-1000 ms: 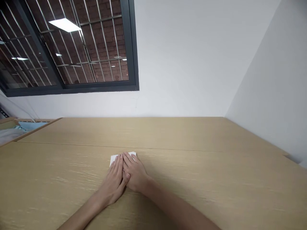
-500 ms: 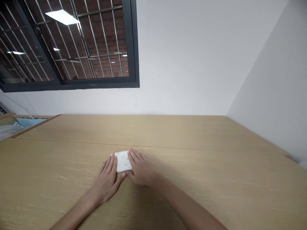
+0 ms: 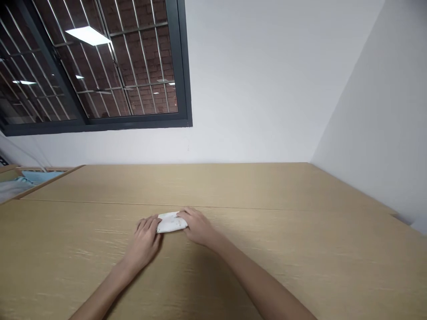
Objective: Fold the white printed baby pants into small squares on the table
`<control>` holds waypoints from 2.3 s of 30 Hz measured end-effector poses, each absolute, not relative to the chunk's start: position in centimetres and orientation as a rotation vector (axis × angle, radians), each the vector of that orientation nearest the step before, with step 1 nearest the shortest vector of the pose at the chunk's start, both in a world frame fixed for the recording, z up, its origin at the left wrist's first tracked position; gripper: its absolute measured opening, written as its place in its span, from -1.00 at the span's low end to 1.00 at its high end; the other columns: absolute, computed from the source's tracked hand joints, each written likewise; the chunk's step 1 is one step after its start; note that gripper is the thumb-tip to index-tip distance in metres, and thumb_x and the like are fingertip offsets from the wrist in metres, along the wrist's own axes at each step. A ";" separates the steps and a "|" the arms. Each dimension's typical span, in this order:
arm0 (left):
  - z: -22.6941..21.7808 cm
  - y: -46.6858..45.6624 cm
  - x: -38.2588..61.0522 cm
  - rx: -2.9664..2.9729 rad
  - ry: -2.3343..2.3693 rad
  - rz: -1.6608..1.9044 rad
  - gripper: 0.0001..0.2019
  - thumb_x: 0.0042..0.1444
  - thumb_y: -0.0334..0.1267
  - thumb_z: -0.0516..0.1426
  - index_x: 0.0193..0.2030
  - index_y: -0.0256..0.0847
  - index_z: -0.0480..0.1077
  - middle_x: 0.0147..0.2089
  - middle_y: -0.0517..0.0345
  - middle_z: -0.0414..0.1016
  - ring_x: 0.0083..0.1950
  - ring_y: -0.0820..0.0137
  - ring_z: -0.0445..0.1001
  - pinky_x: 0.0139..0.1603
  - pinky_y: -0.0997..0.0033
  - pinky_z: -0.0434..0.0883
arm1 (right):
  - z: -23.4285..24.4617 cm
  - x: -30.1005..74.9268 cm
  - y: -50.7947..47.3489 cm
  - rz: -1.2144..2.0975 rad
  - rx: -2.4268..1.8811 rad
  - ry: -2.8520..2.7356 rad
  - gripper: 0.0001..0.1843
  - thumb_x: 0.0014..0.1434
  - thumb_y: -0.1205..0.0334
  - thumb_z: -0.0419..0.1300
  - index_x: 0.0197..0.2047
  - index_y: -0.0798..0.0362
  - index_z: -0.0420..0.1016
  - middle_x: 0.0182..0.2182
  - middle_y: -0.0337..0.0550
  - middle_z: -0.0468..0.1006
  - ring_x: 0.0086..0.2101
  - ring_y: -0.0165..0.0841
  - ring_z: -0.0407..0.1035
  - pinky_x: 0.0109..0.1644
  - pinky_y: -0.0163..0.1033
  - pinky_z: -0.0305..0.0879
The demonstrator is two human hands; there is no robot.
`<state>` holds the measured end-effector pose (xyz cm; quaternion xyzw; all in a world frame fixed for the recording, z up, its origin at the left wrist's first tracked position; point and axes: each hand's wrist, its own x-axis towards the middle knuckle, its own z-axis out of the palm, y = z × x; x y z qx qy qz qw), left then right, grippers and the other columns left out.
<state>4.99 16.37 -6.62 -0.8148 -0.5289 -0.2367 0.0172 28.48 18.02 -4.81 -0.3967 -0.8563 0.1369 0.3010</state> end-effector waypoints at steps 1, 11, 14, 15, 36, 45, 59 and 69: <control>-6.2 16.3 4.9 -2.520 -1.642 -0.750 -0.65 0.28 -0.39 -0.08 0.10 -0.29 0.39 0.17 -0.18 0.46 0.19 -0.02 0.37 0.24 -0.12 0.23 | -4.5 28.5 18.1 0.413 -1.064 -2.214 -0.63 0.23 0.42 0.07 0.07 0.02 0.47 0.00 0.00 0.55 0.02 -0.16 0.42 0.14 -0.03 0.33; -6.0 15.1 4.8 -2.973 -2.159 -1.500 -0.44 0.23 0.15 0.07 0.18 -0.21 0.12 -0.33 0.18 0.49 -0.33 0.29 0.44 -0.25 0.28 0.34 | -2.6 28.1 18.6 1.135 -1.309 -1.387 -0.46 0.21 0.18 0.24 0.21 0.01 0.19 -0.02 -0.02 0.49 -0.13 -0.24 0.50 -0.05 -0.14 0.43; -6.4 14.6 5.0 -3.003 -2.173 -1.310 -0.42 0.23 0.11 0.06 0.22 -0.22 0.07 -0.39 0.24 0.44 -0.36 0.28 0.43 -0.27 0.28 0.33 | -3.4 28.0 18.7 1.105 -1.341 -1.393 -0.47 0.21 0.10 0.29 0.15 0.07 0.23 0.02 0.08 0.47 -0.05 -0.20 0.49 0.02 -0.10 0.43; -6.3 14.4 5.1 -3.008 -2.181 -1.226 -0.44 0.24 0.09 0.05 0.23 -0.21 0.07 -0.36 0.21 0.47 -0.33 0.26 0.46 -0.25 0.26 0.34 | -3.7 28.0 18.7 1.099 -1.351 -1.389 -0.50 0.22 0.09 0.29 0.12 0.07 0.25 0.04 0.11 0.47 -0.03 -0.19 0.48 0.04 -0.09 0.43; -6.5 8.9 8.9 -3.064 -1.139 -0.619 -0.66 0.26 -0.25 0.07 0.13 -0.21 0.45 0.15 -0.17 0.53 0.12 -0.02 0.54 0.13 -0.10 0.54 | -2.6 25.2 14.2 0.677 -0.649 -2.542 -0.59 0.46 0.15 0.03 0.29 -0.03 0.43 0.22 -0.10 0.49 0.32 -0.20 0.21 0.43 -0.08 0.06; -8.8 9.5 8.4 -3.010 -1.064 -0.571 -0.17 0.24 -0.18 0.12 0.54 -0.24 -0.20 0.47 -0.16 0.11 0.45 -0.17 0.13 0.33 -0.21 0.37 | -4.4 28.0 17.7 0.684 -0.854 -2.364 -0.51 0.39 0.19 0.12 0.35 -0.18 0.34 0.35 -0.22 0.28 0.36 -0.21 0.11 0.47 0.07 -0.10; -7.0 10.2 8.0 -2.946 -1.408 -0.974 -0.54 0.37 -0.18 -0.02 0.37 -0.17 0.17 0.37 -0.12 0.31 0.38 0.13 0.31 0.33 0.02 0.37 | -6.4 29.5 18.8 0.358 -1.124 -2.135 -0.49 0.46 0.07 -0.07 0.38 0.05 0.26 0.35 0.03 0.29 0.34 -0.13 0.12 0.41 0.17 0.03; -7.3 14.3 5.9 -2.527 -1.962 -0.986 -0.77 0.34 -0.07 -0.05 -0.22 -0.15 0.27 -0.17 -0.02 0.47 -0.10 0.12 0.44 -0.04 0.08 0.33 | -6.3 29.5 18.7 0.232 -1.119 -2.009 -0.68 0.43 0.15 -0.04 0.10 0.02 0.43 -0.02 0.05 0.53 0.01 -0.10 0.35 0.15 0.11 0.28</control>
